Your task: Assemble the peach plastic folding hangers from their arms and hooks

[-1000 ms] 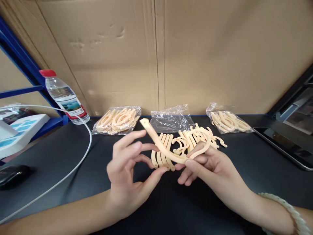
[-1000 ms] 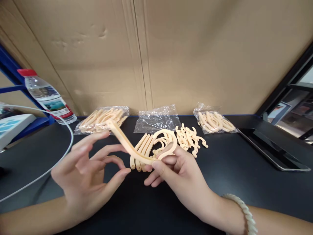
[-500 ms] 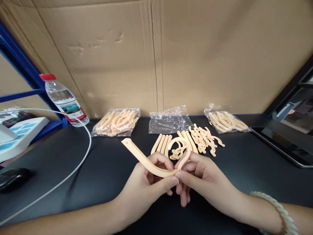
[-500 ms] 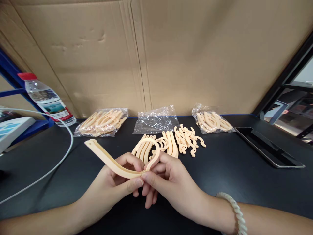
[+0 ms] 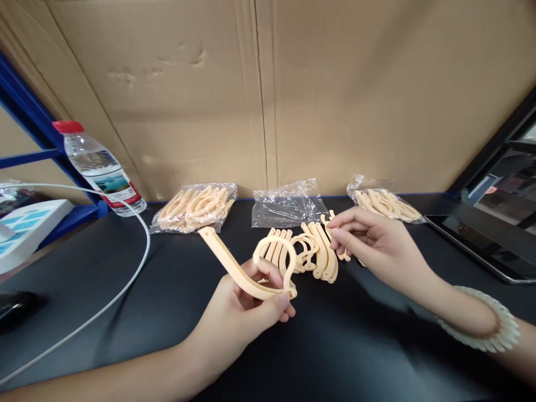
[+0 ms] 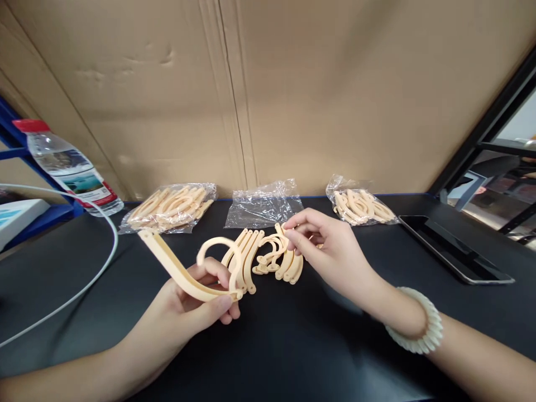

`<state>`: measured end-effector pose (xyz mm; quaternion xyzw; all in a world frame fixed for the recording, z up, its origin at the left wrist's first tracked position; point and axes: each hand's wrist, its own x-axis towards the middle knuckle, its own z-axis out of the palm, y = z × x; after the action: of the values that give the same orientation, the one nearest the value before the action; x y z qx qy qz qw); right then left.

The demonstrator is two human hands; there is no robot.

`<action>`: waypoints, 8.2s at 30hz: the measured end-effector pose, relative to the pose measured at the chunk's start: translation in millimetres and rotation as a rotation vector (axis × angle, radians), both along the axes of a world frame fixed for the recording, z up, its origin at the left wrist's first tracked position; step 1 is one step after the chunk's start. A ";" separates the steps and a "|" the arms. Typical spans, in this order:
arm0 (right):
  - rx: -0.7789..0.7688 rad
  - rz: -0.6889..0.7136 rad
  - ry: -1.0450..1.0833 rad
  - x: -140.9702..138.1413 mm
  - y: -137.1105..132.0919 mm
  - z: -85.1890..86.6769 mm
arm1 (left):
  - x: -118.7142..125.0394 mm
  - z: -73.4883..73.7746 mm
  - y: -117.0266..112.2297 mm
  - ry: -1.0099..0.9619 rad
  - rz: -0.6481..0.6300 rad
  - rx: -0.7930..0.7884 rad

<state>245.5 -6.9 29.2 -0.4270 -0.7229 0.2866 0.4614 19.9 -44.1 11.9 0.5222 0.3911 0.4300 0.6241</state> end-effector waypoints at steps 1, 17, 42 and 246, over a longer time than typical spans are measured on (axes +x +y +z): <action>0.063 -0.007 -0.129 3.5 3.8 -0.7 | -0.3 0.7 0.1 0.002 0.003 -0.012; 0.282 0.262 -0.744 11.2 10.2 -9.8 | -3.7 -5.5 -0.7 -0.077 0.030 -0.183; 0.157 -0.074 0.108 22.9 9.2 13.0 | -2.9 -1.7 1.5 -0.126 0.057 -0.112; 0.455 0.139 -0.828 -14.4 8.4 -33.6 | -25.7 -18.2 46.6 0.981 -0.202 1.238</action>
<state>231.1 1.5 -4.4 -0.3441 -0.9172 -0.0430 0.1959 -5.8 2.4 -6.3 0.9368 0.2622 0.2314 0.0131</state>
